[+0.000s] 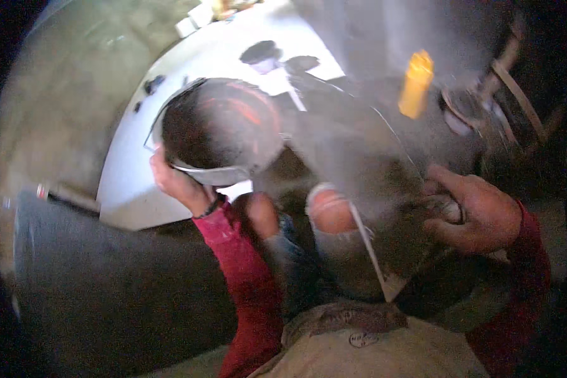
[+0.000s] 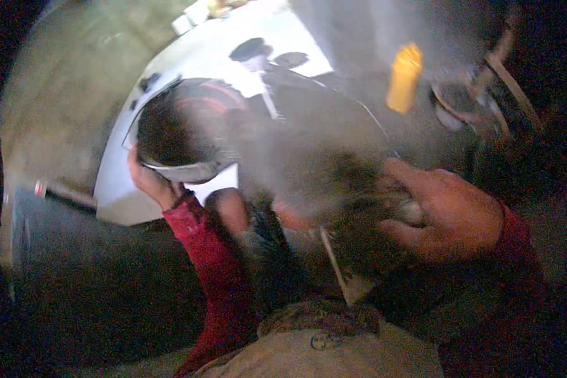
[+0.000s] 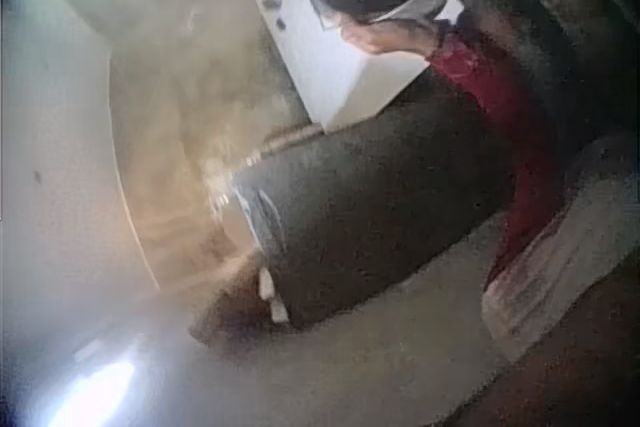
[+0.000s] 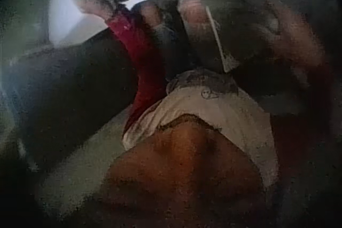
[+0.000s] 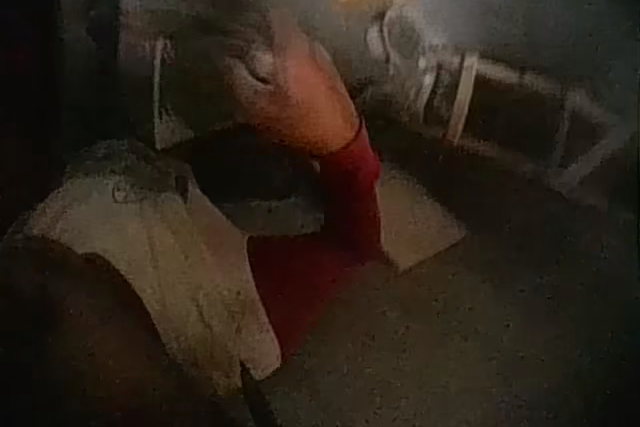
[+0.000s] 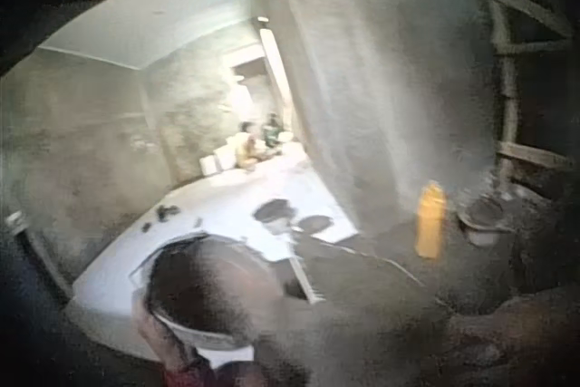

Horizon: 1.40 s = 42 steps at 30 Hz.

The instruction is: The person applies mortar to the back of a tile using a trowel, places the tile onto the floor, and aligns it with existing tiles. The person then uses a rubber mallet to tap the tile into place and applies small spacers into the gaps.

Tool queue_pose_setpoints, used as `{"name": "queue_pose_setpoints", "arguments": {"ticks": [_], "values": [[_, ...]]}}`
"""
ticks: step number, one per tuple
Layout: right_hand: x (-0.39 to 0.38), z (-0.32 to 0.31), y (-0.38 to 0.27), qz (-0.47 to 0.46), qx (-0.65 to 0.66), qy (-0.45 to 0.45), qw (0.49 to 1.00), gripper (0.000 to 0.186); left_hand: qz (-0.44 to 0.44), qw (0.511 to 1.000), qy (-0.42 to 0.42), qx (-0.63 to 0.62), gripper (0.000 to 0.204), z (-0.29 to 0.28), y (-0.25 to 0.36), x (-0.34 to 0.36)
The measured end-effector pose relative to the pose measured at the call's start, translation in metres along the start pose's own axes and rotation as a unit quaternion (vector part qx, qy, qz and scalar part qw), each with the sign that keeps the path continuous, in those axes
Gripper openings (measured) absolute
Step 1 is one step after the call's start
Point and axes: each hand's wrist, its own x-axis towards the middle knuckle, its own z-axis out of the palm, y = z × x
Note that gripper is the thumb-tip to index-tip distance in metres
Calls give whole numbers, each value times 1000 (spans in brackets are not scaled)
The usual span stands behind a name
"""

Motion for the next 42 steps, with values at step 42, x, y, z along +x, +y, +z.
{"name": "queue_pose_setpoints", "arguments": {"ticks": [42], "values": [[193,61,-6,-64,194,-289,935,40,0,964,-214,-155,40,-73,8,-10]]}}
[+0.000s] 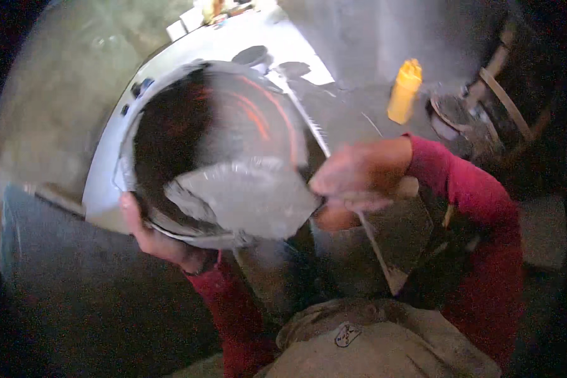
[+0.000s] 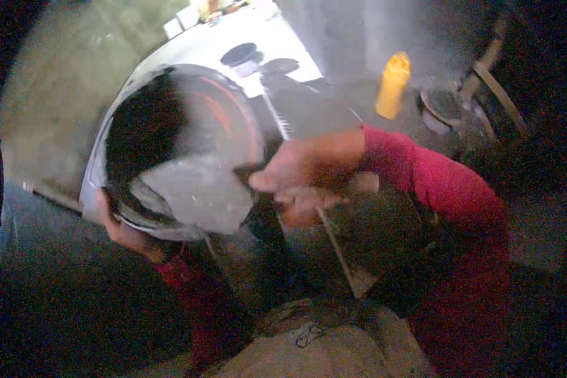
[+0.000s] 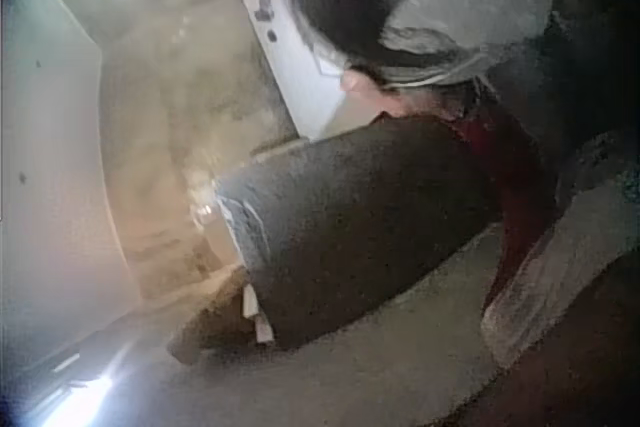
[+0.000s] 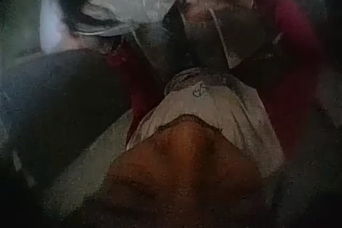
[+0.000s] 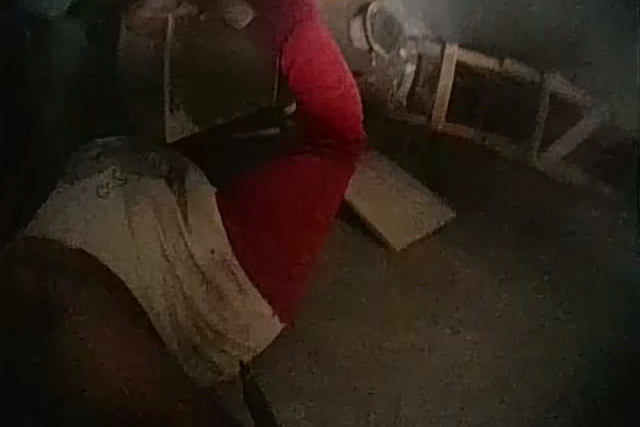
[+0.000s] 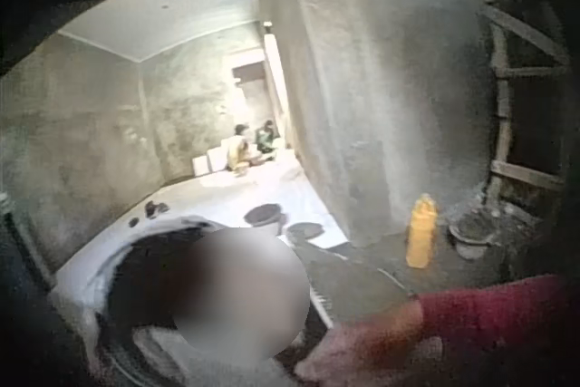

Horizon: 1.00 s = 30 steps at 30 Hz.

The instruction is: The person applies mortar to the back of a tile using a trowel, places the tile onto the floor, and aligns it with existing tiles. The person then uses a rubber mallet to tap the tile into place and applies small spacers into the gaps.

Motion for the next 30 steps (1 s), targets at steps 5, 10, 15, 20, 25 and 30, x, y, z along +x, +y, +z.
{"name": "queue_pose_setpoints", "arguments": {"ticks": [5,10,15,20,25,30], "values": [[-83,-67,81,-141,-1,307,941,41,-16,974,192,122,39,48,-26,37],[-98,-128,224,61,119,388,912,39,-3,958,249,139,37,51,-65,42],[-20,-154,302,133,-3,409,903,52,2,897,342,281,36,13,-109,35],[13,-152,298,174,-257,358,881,54,-29,917,298,263,36,30,-114,30],[-20,-113,269,122,-311,318,887,52,-28,925,285,249,35,29,-113,31],[-37,-139,272,56,-192,359,912,52,-31,918,281,278,33,21,-104,38]]}}
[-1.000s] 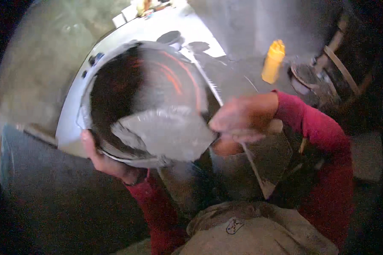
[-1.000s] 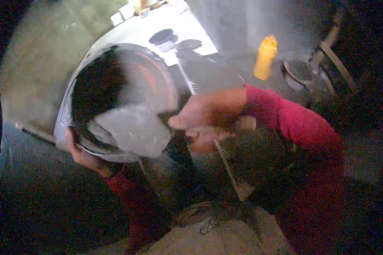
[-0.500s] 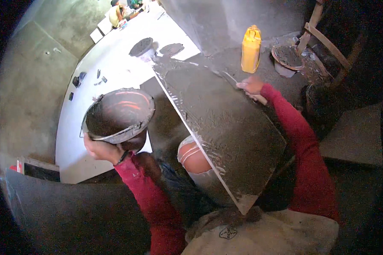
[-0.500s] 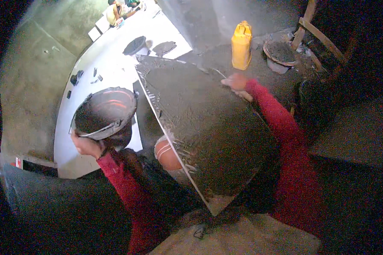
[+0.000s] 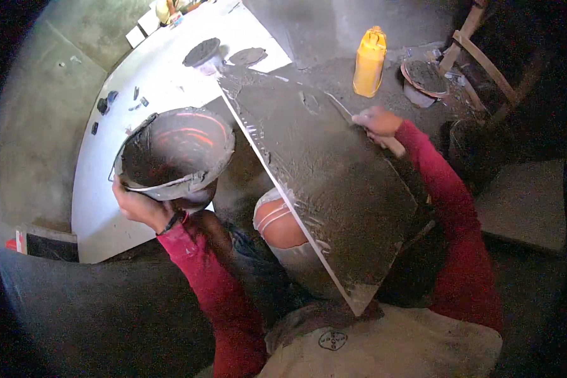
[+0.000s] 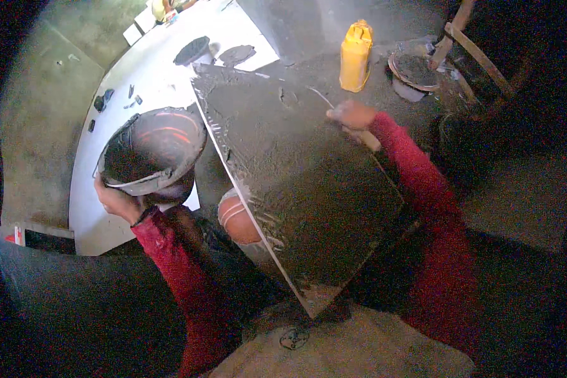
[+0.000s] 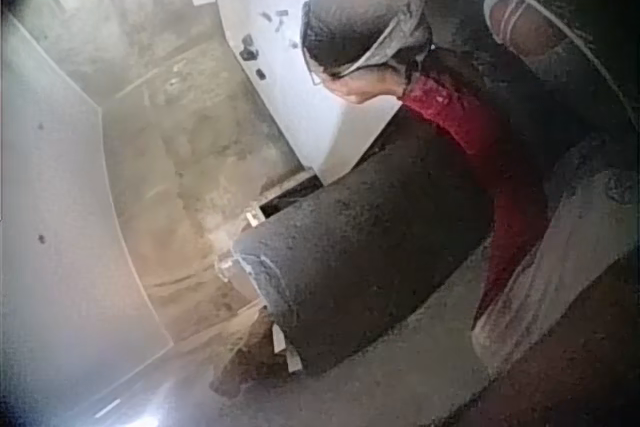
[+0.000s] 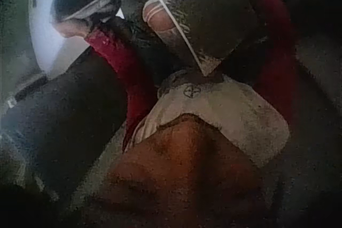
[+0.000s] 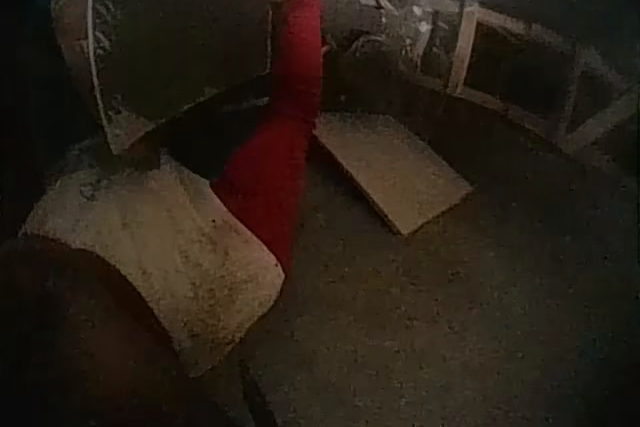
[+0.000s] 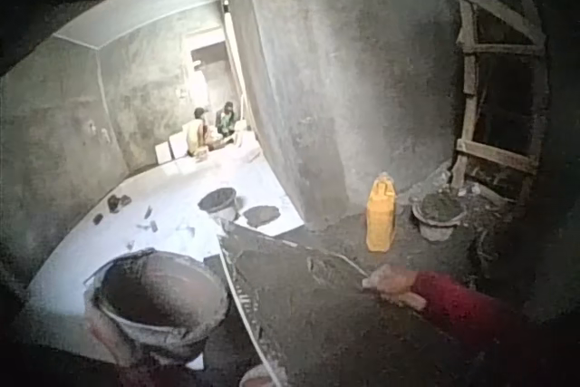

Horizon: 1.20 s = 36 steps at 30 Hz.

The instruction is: The person applies mortar to the back of a tile using a trowel, places the tile onto the floor, and aligns it with existing tiles. The person then uses a rubber mallet to tap the tile into place and applies small spacers into the gaps.

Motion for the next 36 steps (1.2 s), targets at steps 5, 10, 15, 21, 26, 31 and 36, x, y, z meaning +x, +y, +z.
{"name": "queue_pose_setpoints", "arguments": {"ticks": [5,10,15,21,26,31,36], "values": [[62,7,33,60,30,-17,998,49,-36,997,-18,-60,33,6,-12,-6],[80,5,-49,49,140,-77,986,49,-35,999,2,-25,33,-3,0,0],[79,-4,-110,69,132,-109,983,45,-38,997,-17,-68,32,5,-11,-4],[28,-3,-182,1,17,-86,996,44,-50,995,-27,-88,30,8,-12,-8],[-32,14,-199,-18,-52,-45,997,44,-19,1000,3,-11,32,12,-9,-10],[-143,13,-169,-178,-173,26,969,36,-20,999,6,-49,30,8,-9,-6],[-163,-33,-216,-61,-133,50,988,29,-7,999,2,-40,30,-3,-2,0]]}}
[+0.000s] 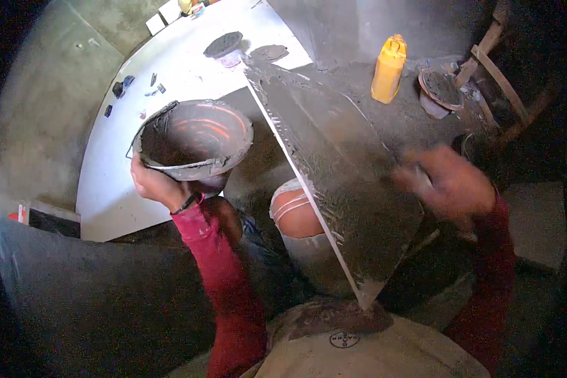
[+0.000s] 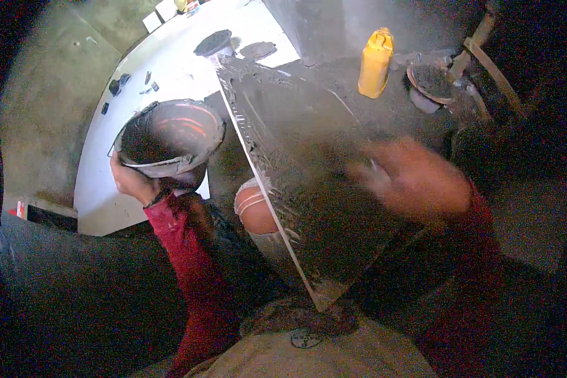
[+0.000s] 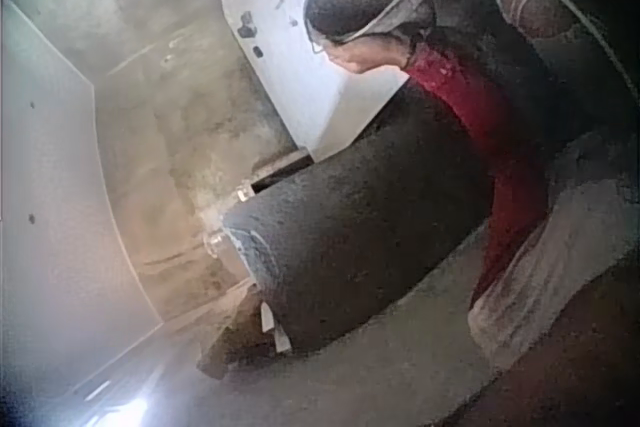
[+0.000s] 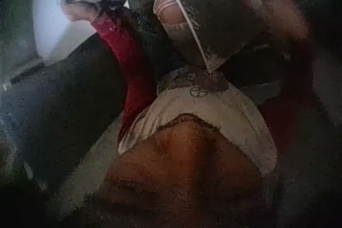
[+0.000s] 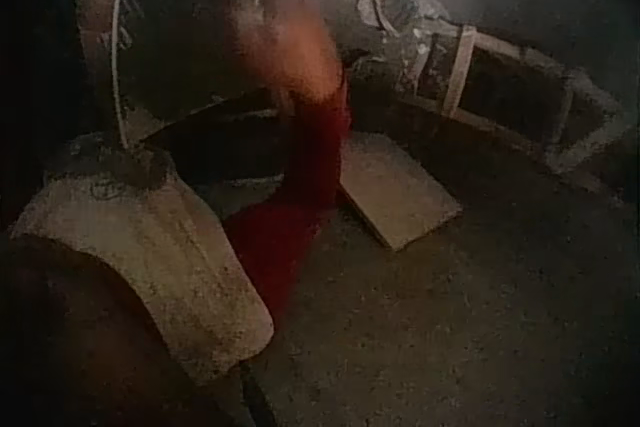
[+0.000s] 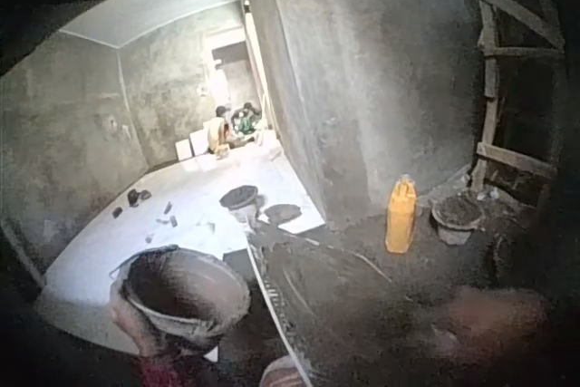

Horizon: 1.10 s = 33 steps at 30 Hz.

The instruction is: The person applies mortar to the back of a tile using a trowel, places the tile onto the floor, and aligns it with existing tiles. The person then uses a rubber mallet to tap the tile into place and applies small spacers into the gaps.

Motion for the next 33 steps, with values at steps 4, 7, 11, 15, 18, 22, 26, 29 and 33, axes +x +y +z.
{"name": "queue_pose_setpoints", "arguments": {"ticks": [4,7,11,15,18,22,26,29,33], "values": [[103,16,25,-94,-20,67,993,30,14,1000,7,19,30,14,-11,-5],[158,39,30,-29,-93,33,995,31,-5,1000,3,8,30,18,-12,-11],[193,61,54,20,-163,0,986,35,-68,997,-3,-18,34,14,2,-8],[203,79,99,60,-140,-37,988,38,-40,998,-31,-22,35,12,5,-7],[212,116,189,152,-80,-88,981,42,-59,998,-25,-16,35,12,-7,-11],[199,148,260,184,-51,-79,978,47,-48,998,-33,3,35,1,-10,5],[151,143,294,170,-49,-176,969,47,-30,998,-43,20,37,-2,-15,10],[106,147,284,231,-49,-229,944,48,-56,998,-39,16,37,3,-5,4],[22,174,310,327,20,-239,914,53,-28,994,-33,97,41,-2,-21,12]]}}
